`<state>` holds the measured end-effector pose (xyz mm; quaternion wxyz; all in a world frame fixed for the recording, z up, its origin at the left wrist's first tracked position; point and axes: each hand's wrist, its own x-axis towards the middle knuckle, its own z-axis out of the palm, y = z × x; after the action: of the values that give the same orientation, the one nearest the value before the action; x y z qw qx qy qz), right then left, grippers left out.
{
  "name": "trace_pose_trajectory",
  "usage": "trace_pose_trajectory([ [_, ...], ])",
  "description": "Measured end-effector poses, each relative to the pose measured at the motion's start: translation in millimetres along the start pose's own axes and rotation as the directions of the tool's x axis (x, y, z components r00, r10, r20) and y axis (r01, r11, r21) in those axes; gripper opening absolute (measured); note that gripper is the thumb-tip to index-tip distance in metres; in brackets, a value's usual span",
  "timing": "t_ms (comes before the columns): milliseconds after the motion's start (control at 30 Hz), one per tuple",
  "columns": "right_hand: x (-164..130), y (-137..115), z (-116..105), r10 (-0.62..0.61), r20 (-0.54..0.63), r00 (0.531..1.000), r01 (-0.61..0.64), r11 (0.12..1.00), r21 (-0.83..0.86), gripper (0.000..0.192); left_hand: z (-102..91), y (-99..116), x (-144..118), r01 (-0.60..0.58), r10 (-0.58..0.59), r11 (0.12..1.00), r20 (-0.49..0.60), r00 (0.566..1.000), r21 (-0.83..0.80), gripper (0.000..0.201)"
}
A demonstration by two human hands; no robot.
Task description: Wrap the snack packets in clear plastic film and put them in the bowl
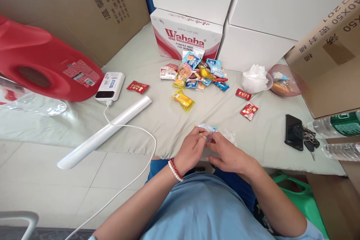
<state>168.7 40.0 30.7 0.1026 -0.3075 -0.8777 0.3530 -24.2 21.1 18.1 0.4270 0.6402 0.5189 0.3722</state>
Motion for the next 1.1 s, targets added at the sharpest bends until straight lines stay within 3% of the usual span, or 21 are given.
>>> trace_pose_trajectory([
  [67, -7, 4, -9, -0.012, 0.009, 1.000, 0.010, 0.994, 0.111, 0.029, 4.8, -3, -5, -0.116, 0.109, 0.967, 0.041, 0.993, 0.227, 0.036],
  [133, -14, 16, -11, 0.130, -0.123, 0.984, -0.111, 0.983, 0.148, 0.028, 14.3, -7, -12, -0.188, 0.174, 0.858, 0.073, 0.982, 0.477, 0.041],
  [167, -17, 24, -10, 0.244, -0.238, 0.940, -0.222, 0.968, 0.118, 0.030, 20.2, -10, -15, -0.209, 0.192, 0.780, 0.093, 0.977, 0.590, 0.045],
  [233, -22, 41, -3, 0.416, -0.461, 0.784, -0.461, 0.887, 0.017, 0.035, 32.1, -15, -21, -0.239, 0.218, 0.607, 0.131, 0.967, 0.758, 0.050],
  [267, -25, 48, 2, 0.449, -0.523, 0.725, -0.544, 0.839, -0.034, 0.039, 37.1, -16, -23, -0.249, 0.229, 0.530, 0.146, 0.963, 0.811, 0.050],
  [300, -28, 54, 6, 0.457, -0.547, 0.702, -0.586, 0.807, -0.078, 0.040, 40.8, -18, -24, -0.254, 0.238, 0.469, 0.156, 0.959, 0.846, 0.049],
  [367, -34, 60, 10, 0.453, -0.533, 0.715, -0.592, 0.798, -0.117, 0.028, 44.1, -18, -25, -0.262, 0.246, 0.394, 0.174, 0.954, 0.881, 0.048],
  [467, -38, 51, 0, 0.483, -0.465, 0.742, -0.559, 0.828, -0.032, 0.015, 41.5, -17, -21, -0.275, 0.237, 0.362, 0.197, 0.951, 0.891, 0.044],
  [600, -16, 26, -21, 0.564, -0.325, 0.759, -0.551, 0.823, 0.142, 0.016, 38.7, -14, -17, -0.291, 0.233, 0.355, 0.217, 0.948, 0.888, 0.042],
  [767, 41, 9, -15, 0.493, -0.296, 0.818, -0.487, 0.868, 0.099, 0.010, 40.4, -10, -18, -0.315, 0.203, 0.379, 0.254, 0.946, 0.870, 0.043],
  [833, 56, 11, -7, 0.463, -0.264, 0.846, -0.458, 0.885, 0.085, 0.013, 34.4, -9, -20, -0.326, 0.213, 0.454, 0.255, 0.943, 0.829, 0.041],
  [900, 61, 15, 0, 0.429, -0.258, 0.866, -0.431, 0.901, 0.049, 0.014, 22.9, -10, -23, -0.359, 0.272, 0.594, 0.240, 0.932, 0.720, 0.041],
  [933, 61, 18, 3, 0.412, -0.272, 0.870, -0.421, 0.907, 0.026, 0.015, 16.0, -11, -25, -0.369, 0.313, 0.676, 0.205, 0.927, 0.638, 0.040],
  [1000, 56, 23, 8, 0.378, -0.314, 0.871, -0.406, 0.914, -0.025, 0.016, 3.4, -16, -27, -0.296, 0.336, 0.817, 0.008, 0.942, 0.494, 0.034],
  [1100, 50, 25, 15, 0.338, -0.365, 0.867, -0.388, 0.919, -0.071, 0.019, -4.6, -26, -20, 0.046, 0.123, 0.894, -0.343, 0.931, 0.445, 0.024],
])
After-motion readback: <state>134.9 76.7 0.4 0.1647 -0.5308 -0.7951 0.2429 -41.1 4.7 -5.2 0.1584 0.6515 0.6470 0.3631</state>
